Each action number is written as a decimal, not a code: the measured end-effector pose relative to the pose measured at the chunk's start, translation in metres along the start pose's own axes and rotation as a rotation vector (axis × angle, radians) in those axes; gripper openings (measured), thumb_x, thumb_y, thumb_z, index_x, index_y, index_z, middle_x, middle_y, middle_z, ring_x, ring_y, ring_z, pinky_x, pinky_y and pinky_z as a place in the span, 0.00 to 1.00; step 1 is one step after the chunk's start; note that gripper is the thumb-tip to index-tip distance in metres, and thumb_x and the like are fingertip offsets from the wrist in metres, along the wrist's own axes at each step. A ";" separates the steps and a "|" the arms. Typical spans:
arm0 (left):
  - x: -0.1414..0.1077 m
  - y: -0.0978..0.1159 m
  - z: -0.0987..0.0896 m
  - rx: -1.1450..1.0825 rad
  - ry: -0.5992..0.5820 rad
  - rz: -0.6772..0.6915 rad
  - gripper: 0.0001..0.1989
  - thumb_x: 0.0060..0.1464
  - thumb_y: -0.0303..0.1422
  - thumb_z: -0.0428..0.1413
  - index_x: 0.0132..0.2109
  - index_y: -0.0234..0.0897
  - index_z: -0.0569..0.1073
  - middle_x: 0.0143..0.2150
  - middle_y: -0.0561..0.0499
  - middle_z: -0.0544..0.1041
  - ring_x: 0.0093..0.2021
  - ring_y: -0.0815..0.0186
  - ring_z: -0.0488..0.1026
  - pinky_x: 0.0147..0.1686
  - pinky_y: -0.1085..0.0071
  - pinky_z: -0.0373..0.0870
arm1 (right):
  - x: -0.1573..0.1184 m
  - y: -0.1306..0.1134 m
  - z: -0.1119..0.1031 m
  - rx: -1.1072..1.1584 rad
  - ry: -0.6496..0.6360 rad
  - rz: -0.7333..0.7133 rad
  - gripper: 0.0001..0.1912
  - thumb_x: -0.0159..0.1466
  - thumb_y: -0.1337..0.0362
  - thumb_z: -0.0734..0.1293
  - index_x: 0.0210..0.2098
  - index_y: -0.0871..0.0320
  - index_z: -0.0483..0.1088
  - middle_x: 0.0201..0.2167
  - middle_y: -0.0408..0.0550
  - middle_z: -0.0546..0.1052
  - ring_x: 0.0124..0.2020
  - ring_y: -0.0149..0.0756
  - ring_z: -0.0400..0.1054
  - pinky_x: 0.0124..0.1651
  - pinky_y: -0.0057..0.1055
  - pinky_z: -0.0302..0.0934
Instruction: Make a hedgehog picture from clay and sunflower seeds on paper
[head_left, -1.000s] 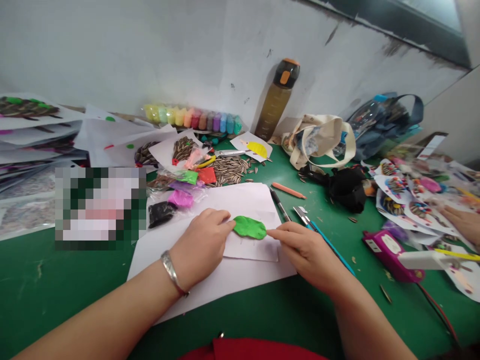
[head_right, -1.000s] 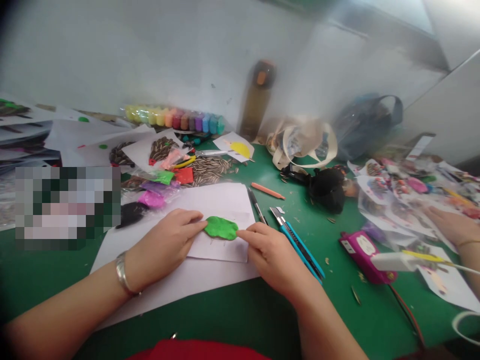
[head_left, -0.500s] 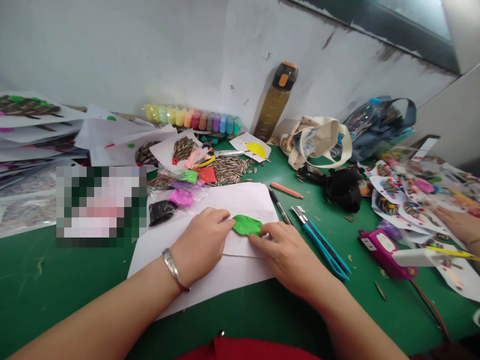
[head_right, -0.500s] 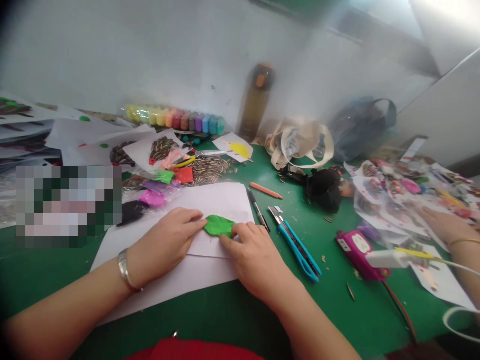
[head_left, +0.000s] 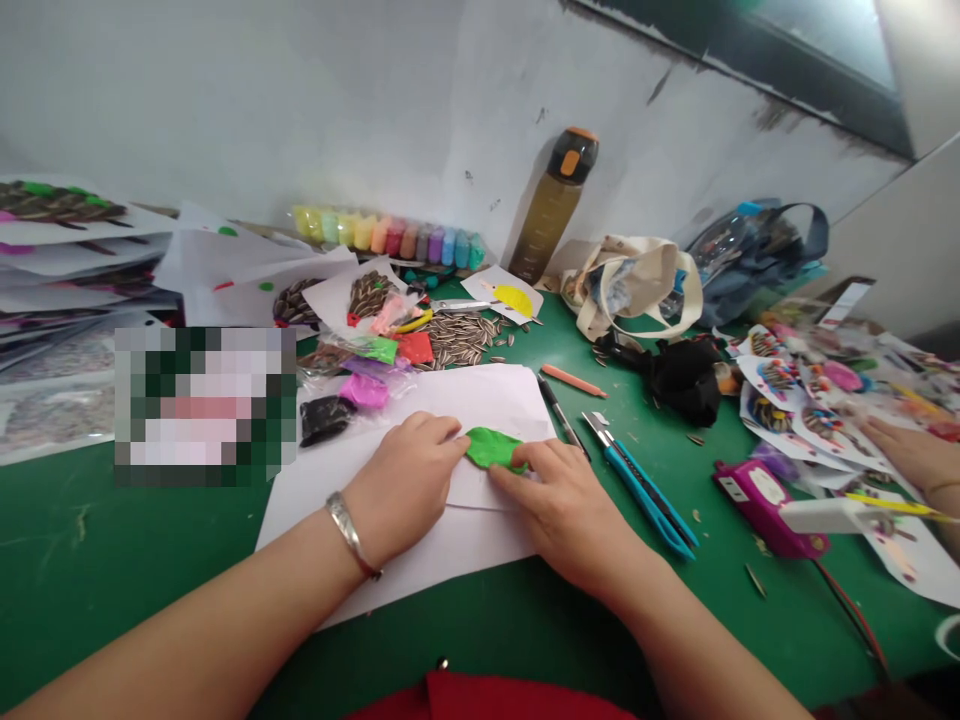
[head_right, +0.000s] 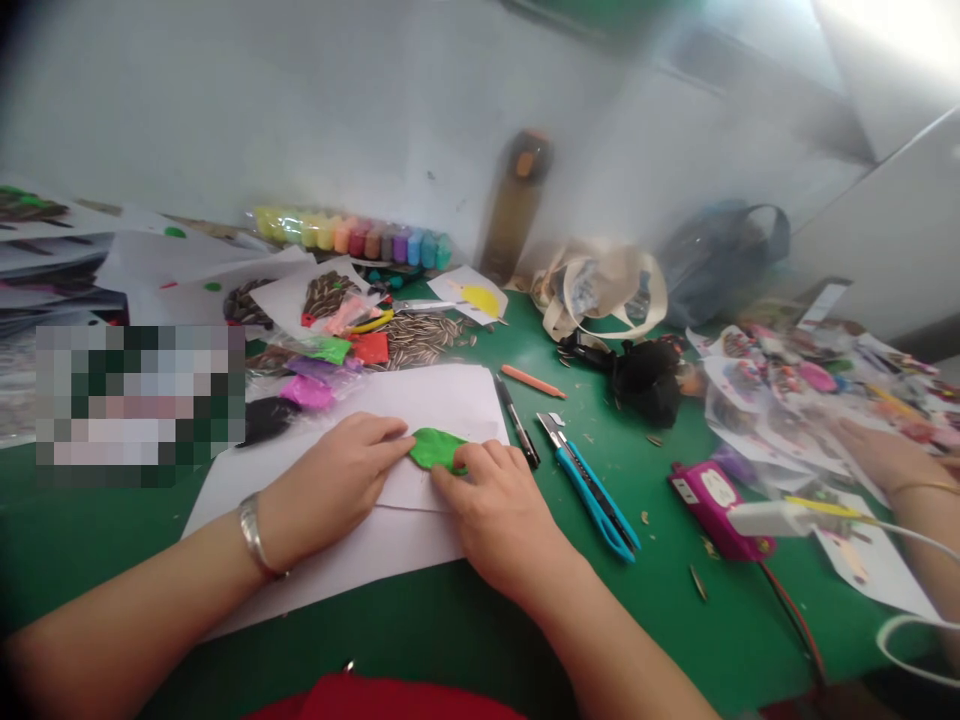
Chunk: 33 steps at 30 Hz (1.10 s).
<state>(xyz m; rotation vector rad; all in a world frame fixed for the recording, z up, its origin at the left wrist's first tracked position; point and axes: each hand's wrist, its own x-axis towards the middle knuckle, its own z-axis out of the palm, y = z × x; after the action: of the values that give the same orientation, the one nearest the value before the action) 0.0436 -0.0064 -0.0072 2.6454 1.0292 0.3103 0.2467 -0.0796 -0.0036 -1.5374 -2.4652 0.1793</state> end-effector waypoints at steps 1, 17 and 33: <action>0.000 0.000 0.000 -0.002 -0.005 0.001 0.16 0.56 0.20 0.48 0.47 0.33 0.75 0.47 0.42 0.73 0.48 0.56 0.68 0.50 0.57 0.67 | 0.000 0.000 0.000 0.018 0.005 -0.005 0.22 0.62 0.75 0.58 0.51 0.52 0.70 0.41 0.52 0.69 0.42 0.41 0.62 0.44 0.40 0.57; -0.002 -0.003 0.003 -0.006 0.022 0.016 0.16 0.55 0.20 0.46 0.46 0.34 0.74 0.48 0.42 0.73 0.49 0.56 0.67 0.49 0.57 0.67 | 0.004 -0.004 0.000 -0.045 0.105 0.012 0.23 0.63 0.75 0.58 0.53 0.49 0.69 0.45 0.52 0.70 0.43 0.43 0.61 0.45 0.41 0.56; -0.002 -0.004 0.003 -0.024 0.024 0.011 0.17 0.55 0.19 0.46 0.46 0.35 0.75 0.47 0.43 0.73 0.49 0.57 0.67 0.49 0.58 0.67 | 0.008 -0.008 0.007 -0.086 0.070 -0.011 0.20 0.63 0.73 0.60 0.50 0.49 0.70 0.49 0.51 0.71 0.47 0.44 0.61 0.50 0.44 0.54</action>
<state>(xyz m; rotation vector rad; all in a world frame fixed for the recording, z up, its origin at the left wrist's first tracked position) 0.0406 -0.0057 -0.0113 2.6326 1.0123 0.3557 0.2349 -0.0756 -0.0072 -1.5363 -2.4553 0.0172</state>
